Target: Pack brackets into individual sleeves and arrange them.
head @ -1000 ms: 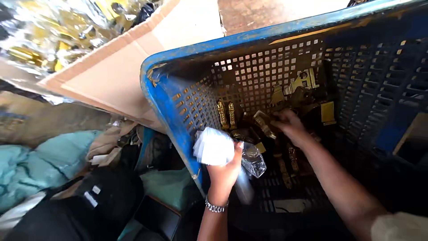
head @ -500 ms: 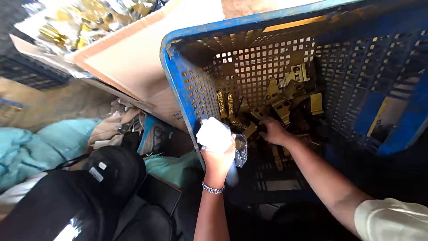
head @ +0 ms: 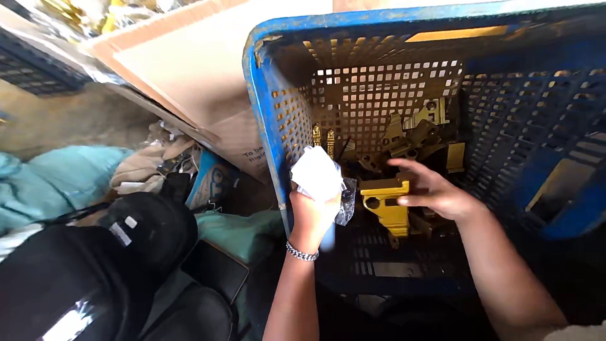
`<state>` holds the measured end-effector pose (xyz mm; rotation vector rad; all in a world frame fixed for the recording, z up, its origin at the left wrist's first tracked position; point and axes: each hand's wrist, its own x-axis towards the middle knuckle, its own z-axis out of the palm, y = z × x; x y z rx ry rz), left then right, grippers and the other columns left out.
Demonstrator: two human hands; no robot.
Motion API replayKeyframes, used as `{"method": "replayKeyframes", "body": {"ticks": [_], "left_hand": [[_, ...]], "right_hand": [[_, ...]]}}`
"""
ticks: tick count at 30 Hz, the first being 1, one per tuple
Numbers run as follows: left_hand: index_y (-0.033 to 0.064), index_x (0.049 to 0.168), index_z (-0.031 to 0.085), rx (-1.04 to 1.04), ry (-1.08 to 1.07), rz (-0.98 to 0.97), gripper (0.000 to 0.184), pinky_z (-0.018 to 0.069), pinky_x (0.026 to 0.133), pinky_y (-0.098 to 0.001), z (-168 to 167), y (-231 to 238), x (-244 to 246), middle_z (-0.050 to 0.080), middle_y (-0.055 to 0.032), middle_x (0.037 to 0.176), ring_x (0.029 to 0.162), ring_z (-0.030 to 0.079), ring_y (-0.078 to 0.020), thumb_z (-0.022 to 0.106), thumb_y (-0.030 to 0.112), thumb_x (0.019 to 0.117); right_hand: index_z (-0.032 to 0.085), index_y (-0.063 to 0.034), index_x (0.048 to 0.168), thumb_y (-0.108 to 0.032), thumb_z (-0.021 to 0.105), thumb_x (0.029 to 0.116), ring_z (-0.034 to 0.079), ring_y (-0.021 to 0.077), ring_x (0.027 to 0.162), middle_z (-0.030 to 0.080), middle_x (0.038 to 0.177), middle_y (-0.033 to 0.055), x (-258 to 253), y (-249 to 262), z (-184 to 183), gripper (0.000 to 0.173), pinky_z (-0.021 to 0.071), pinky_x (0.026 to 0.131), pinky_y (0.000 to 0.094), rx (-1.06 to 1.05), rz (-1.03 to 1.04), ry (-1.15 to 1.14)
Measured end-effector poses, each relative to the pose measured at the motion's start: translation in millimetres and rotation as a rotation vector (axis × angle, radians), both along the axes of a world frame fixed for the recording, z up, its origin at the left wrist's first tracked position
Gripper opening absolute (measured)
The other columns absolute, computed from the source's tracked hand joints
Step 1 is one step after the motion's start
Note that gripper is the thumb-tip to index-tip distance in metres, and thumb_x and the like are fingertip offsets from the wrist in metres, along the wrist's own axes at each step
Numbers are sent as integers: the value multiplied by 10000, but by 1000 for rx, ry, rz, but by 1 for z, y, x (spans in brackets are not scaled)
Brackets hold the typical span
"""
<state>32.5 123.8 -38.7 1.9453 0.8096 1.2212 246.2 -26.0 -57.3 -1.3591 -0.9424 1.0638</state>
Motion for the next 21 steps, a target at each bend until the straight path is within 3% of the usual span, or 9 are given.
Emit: {"method": "replayKeyframes", "body": {"ticks": [2,5,7,9,11,13,15,19,21], "left_hand": [[-100,1093,629,-12,10,5,470,558,826,-184,-3,-3,1,711,-64,927,872,668,15,826,70,702],[-132,1153,611,-47,60,37,549,557,862,-234,-8,-8,1,715,-120,975,917,679,-41,834,93,705],[-140,1167,605,-127,104,78,554,556,879,-271,-11,-17,-2,713,-153,992,930,685,-85,835,101,724],[-152,1169,604,-216,117,118,548,551,898,-273,-11,-26,-1,713,-174,1003,946,688,-101,835,111,748],[-155,1156,597,-295,99,138,526,543,885,-226,-6,-37,1,707,-154,988,927,677,-62,834,102,763],[-156,1142,598,-328,86,144,509,535,877,-202,-4,-47,3,703,-143,979,917,667,-39,834,98,769],[-151,1133,611,-344,106,130,503,534,879,-215,-4,-58,3,706,-150,977,918,669,-48,837,99,759],[-118,1245,525,-714,-30,-8,570,554,873,-250,4,-74,8,664,-144,1048,947,659,-97,835,24,789],[-87,1288,484,-872,-179,-73,554,571,843,-260,11,-76,10,651,-129,1056,930,661,-111,784,-42,824]], "right_hand": [[306,-242,1573,-268,768,879,716,166,1038,702,1198,17,-8,-17,-8,834,616,907,361,142,-107,369],[221,-300,1578,-172,313,1062,718,295,1054,665,1286,108,-27,-18,-8,540,631,782,421,29,-231,672],[300,-254,1498,-428,208,1090,727,263,961,642,1326,110,-39,-21,-9,453,610,645,356,2,-194,804],[445,-172,1382,-689,558,920,701,162,797,674,1235,73,-50,-28,-9,703,574,583,287,56,-53,842],[569,-90,1250,-361,815,820,621,64,598,708,1019,32,-61,-34,-1,564,527,511,212,70,19,791],[522,-99,1283,-122,734,792,601,63,555,719,1014,45,-63,-38,14,536,507,482,210,85,19,667],[480,-123,1383,-119,704,787,716,169,667,743,1013,68,-53,-44,25,636,596,521,299,34,93,548],[493,-43,1359,-85,582,970,715,177,692,708,959,90,-62,-41,38,401,612,561,308,-240,7,279],[440,60,1406,-95,641,973,712,174,867,670,1100,150,-70,-35,30,502,613,761,304,-222,-185,-157]]}}
